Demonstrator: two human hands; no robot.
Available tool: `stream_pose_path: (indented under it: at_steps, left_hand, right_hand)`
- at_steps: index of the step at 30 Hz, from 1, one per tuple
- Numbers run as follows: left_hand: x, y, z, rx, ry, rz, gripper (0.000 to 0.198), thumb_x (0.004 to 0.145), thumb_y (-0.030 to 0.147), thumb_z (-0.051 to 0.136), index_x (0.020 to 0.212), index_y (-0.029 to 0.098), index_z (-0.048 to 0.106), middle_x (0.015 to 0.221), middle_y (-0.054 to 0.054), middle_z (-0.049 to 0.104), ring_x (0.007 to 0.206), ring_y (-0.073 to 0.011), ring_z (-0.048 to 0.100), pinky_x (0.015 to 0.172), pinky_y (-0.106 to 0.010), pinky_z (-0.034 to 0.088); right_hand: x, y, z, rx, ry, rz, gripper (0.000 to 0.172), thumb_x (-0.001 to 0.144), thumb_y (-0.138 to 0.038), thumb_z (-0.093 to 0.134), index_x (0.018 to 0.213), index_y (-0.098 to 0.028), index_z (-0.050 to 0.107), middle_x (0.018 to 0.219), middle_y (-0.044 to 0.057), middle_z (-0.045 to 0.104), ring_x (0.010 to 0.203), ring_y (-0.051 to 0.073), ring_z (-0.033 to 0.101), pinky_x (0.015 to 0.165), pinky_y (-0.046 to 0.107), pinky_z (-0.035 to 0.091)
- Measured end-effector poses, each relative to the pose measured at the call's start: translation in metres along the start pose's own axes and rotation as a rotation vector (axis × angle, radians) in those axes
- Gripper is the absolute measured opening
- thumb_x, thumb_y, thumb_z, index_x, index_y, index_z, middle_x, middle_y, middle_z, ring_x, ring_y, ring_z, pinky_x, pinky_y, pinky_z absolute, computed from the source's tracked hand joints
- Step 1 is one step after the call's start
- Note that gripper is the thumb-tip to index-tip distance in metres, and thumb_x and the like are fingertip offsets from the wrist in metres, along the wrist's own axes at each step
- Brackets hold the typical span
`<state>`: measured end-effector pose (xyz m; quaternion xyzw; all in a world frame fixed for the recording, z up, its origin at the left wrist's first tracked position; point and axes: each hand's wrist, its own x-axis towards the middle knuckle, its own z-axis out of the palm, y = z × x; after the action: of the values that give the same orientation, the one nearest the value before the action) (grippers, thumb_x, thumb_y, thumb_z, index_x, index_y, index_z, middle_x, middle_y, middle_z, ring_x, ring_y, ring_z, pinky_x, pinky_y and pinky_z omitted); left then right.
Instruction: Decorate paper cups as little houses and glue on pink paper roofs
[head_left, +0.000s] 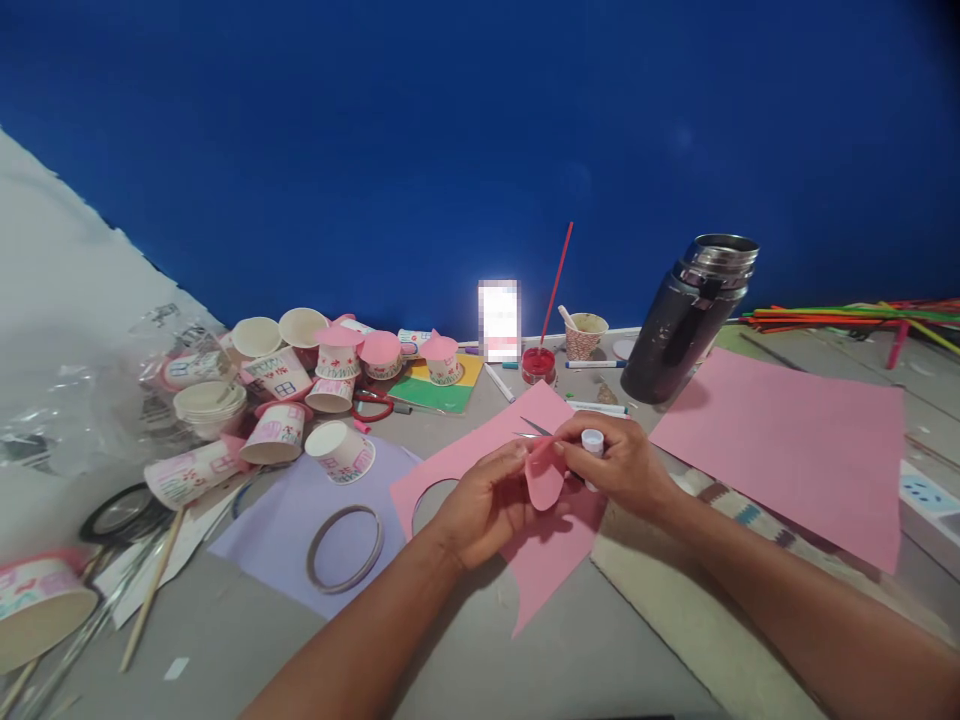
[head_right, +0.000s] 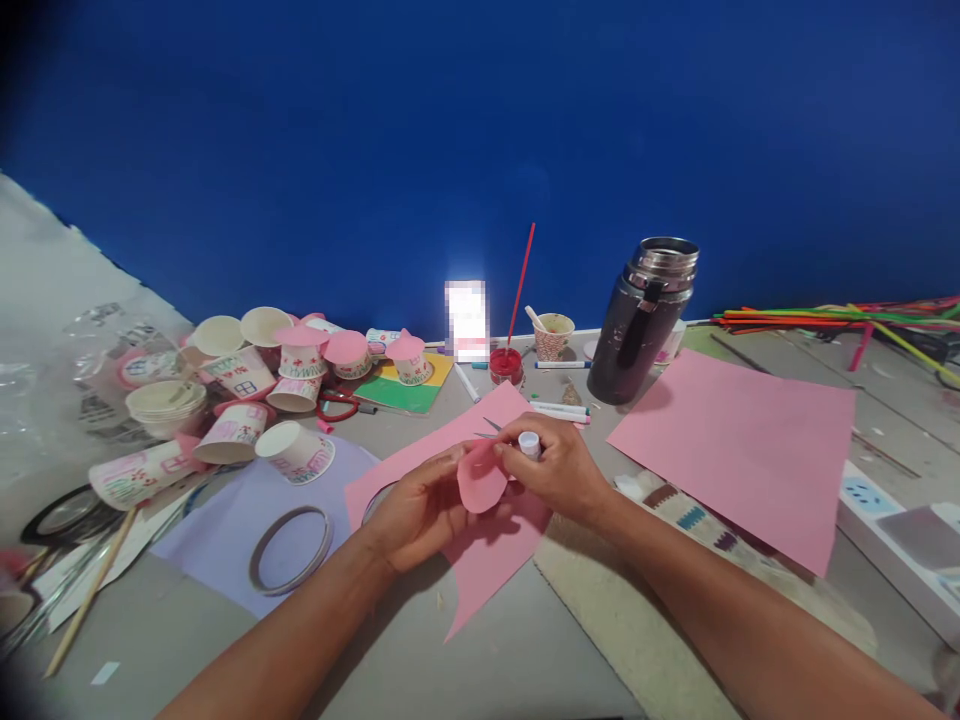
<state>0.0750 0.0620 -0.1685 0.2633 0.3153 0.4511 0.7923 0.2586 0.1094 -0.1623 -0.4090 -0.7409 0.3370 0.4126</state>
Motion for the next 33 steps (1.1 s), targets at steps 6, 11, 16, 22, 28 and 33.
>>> stream_pose_path:
  at_steps: [6, 11, 16, 22, 28, 33]
  left_hand:
    - [-0.001, -0.001, 0.001, 0.172, 0.103, 0.106, 0.039, 0.077, 0.032, 0.085, 0.108, 0.013, 0.071, 0.094, -0.01, 0.075, 0.08, -0.0207, 0.072, 0.077, -0.035, 0.06]
    - [0.001, -0.002, -0.003, 0.256, 0.208, 0.133, 0.046, 0.073, 0.043, 0.088, 0.104, 0.014, 0.067, 0.083, -0.007, 0.071, 0.076, -0.023, 0.073, 0.074, -0.041, 0.061]
    - [0.004, -0.005, -0.006, 0.288, 0.222, 0.138, 0.045, 0.069, 0.048, 0.09, 0.088, 0.015, 0.066, 0.081, -0.006, 0.067, 0.075, -0.0229, 0.073, 0.073, -0.039, 0.061]
    - [0.001, -0.004, 0.004, 0.372, 0.219, 0.204, 0.034, 0.075, 0.044, 0.084, 0.09, 0.016, 0.071, 0.07, 0.002, 0.054, 0.069, -0.0133, 0.058, 0.082, -0.038, 0.059]
    - [-0.003, -0.002, 0.004, 0.763, 0.202, 0.344, 0.016, 0.088, 0.029, 0.061, 0.081, 0.017, 0.07, 0.072, 0.001, 0.054, 0.069, -0.013, 0.046, 0.064, -0.026, 0.04]
    - [0.0, -0.002, -0.006, 0.852, 0.238, 0.356, 0.024, 0.089, 0.023, 0.049, 0.082, 0.017, 0.071, 0.075, 0.001, 0.06, 0.073, -0.0154, 0.05, 0.068, -0.027, 0.04]
  right_hand:
    - [0.002, -0.001, 0.0, -0.058, -0.071, 0.02, 0.015, 0.081, -0.022, 0.061, 0.081, -0.022, 0.076, 0.079, 0.002, 0.077, 0.072, 0.018, 0.068, 0.068, 0.029, 0.051]
    - [0.006, 0.001, -0.014, -0.031, 0.1, 0.116, 0.022, 0.087, -0.041, 0.067, 0.087, -0.021, 0.076, 0.081, 0.004, 0.074, 0.064, 0.019, 0.065, 0.06, 0.03, 0.05]
    - [0.002, 0.0, -0.016, -0.047, 0.164, -0.137, 0.029, 0.093, -0.051, 0.066, 0.093, -0.023, 0.074, 0.096, 0.007, 0.073, 0.087, 0.023, 0.069, 0.076, 0.034, 0.054]
    - [-0.001, 0.003, -0.001, -0.117, 0.0, -0.366, 0.027, 0.1, -0.049, 0.062, 0.1, -0.024, 0.071, 0.096, 0.009, 0.073, 0.095, 0.025, 0.068, 0.084, 0.037, 0.053]
    - [0.0, 0.006, -0.001, -0.192, -0.046, -0.392, 0.025, 0.102, -0.047, 0.061, 0.103, -0.024, 0.07, 0.098, 0.008, 0.072, 0.094, 0.024, 0.068, 0.083, 0.036, 0.053]
    - [-0.001, 0.008, 0.0, -0.247, -0.118, -0.42, 0.033, 0.103, -0.052, 0.057, 0.109, -0.021, 0.069, 0.102, 0.011, 0.073, 0.097, 0.025, 0.068, 0.084, 0.036, 0.053]
